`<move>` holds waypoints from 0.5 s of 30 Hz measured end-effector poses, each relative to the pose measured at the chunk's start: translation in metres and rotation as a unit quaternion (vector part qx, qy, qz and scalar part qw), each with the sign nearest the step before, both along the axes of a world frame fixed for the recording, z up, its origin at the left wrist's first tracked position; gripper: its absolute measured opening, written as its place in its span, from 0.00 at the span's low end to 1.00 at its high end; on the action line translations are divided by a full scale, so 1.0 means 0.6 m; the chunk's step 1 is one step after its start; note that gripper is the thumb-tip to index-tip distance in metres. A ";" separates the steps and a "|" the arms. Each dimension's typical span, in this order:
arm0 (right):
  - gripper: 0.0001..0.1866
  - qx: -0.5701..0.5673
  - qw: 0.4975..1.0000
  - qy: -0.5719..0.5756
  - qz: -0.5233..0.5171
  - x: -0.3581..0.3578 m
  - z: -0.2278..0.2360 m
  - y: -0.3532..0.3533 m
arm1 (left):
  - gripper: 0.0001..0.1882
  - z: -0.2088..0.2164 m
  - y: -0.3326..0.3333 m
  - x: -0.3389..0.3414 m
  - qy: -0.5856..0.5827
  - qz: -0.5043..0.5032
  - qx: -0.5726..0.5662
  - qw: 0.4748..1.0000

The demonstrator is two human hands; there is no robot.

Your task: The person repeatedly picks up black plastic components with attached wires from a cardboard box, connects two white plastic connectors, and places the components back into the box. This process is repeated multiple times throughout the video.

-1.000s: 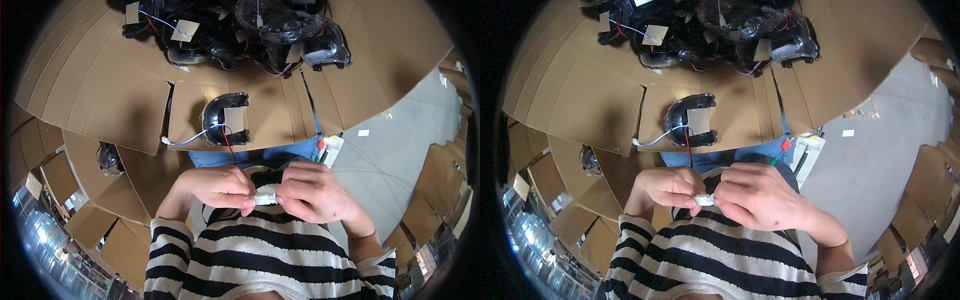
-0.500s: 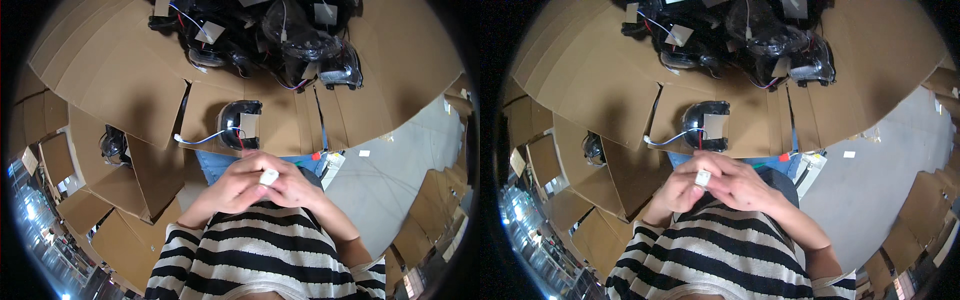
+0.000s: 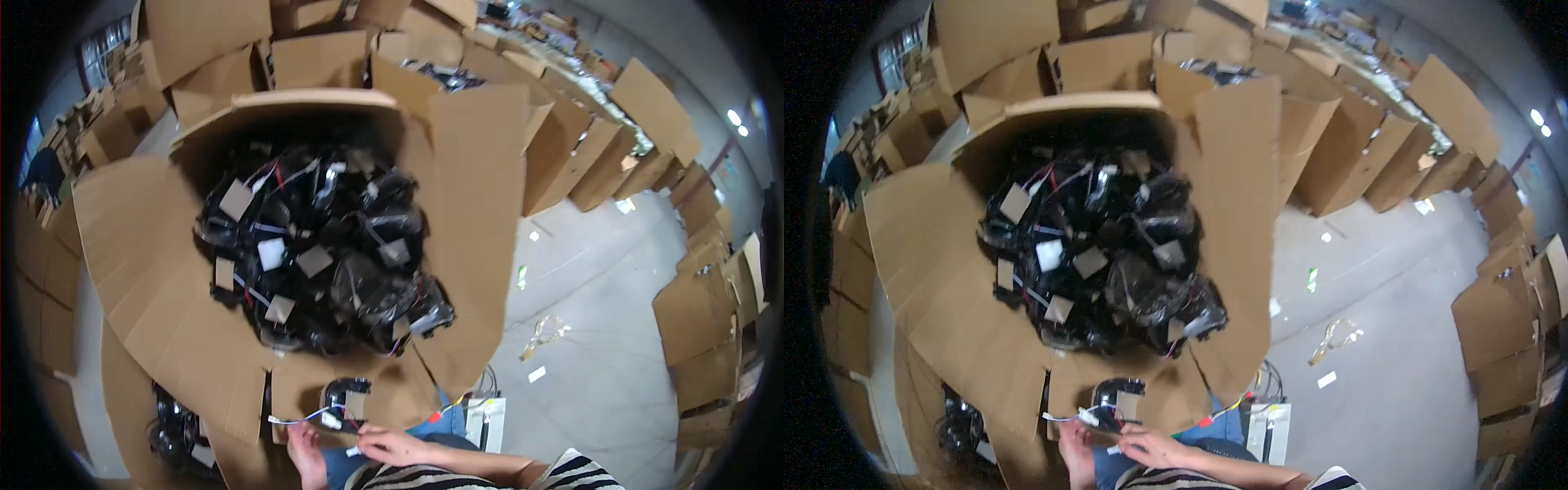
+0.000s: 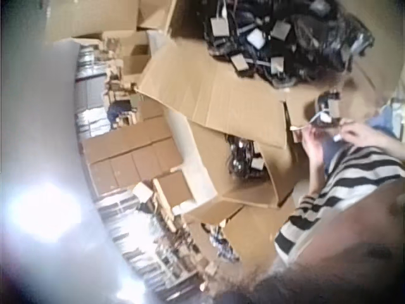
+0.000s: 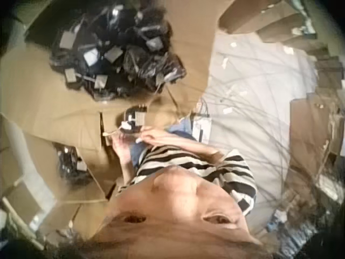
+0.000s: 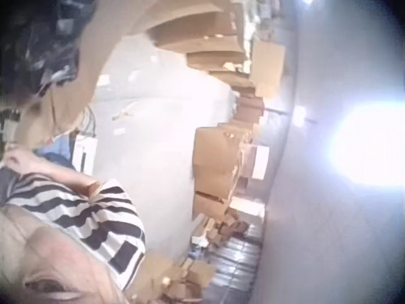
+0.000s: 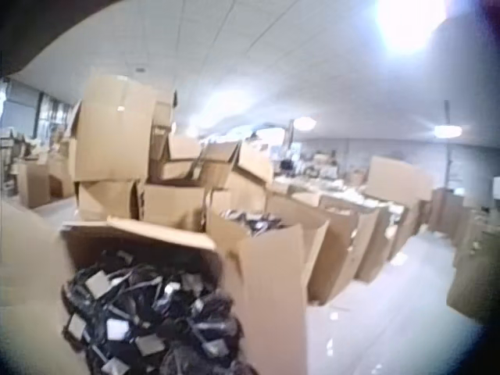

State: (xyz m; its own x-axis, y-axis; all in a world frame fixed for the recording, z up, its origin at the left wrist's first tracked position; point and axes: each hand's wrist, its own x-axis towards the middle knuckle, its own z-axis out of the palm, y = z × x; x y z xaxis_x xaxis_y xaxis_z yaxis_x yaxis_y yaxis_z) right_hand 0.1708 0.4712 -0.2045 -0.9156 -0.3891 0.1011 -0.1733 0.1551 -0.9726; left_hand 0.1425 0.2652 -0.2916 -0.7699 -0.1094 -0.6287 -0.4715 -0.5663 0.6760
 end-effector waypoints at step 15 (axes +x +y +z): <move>0.08 0.028 0.998 -0.048 -0.016 0.020 0.013 0.002 | 0.16 0.028 0.110 -0.062 0.173 -0.198 -0.103 0.959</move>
State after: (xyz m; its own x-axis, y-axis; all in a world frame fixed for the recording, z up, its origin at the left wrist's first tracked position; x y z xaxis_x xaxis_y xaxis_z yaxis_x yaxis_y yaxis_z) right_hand 0.1830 0.4725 -0.1969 -0.9321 -0.3622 -0.0084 -0.0741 0.2134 -0.9741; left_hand 0.1050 0.3312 -0.2745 -0.9354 0.1411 -0.3243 -0.3494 -0.2273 0.9090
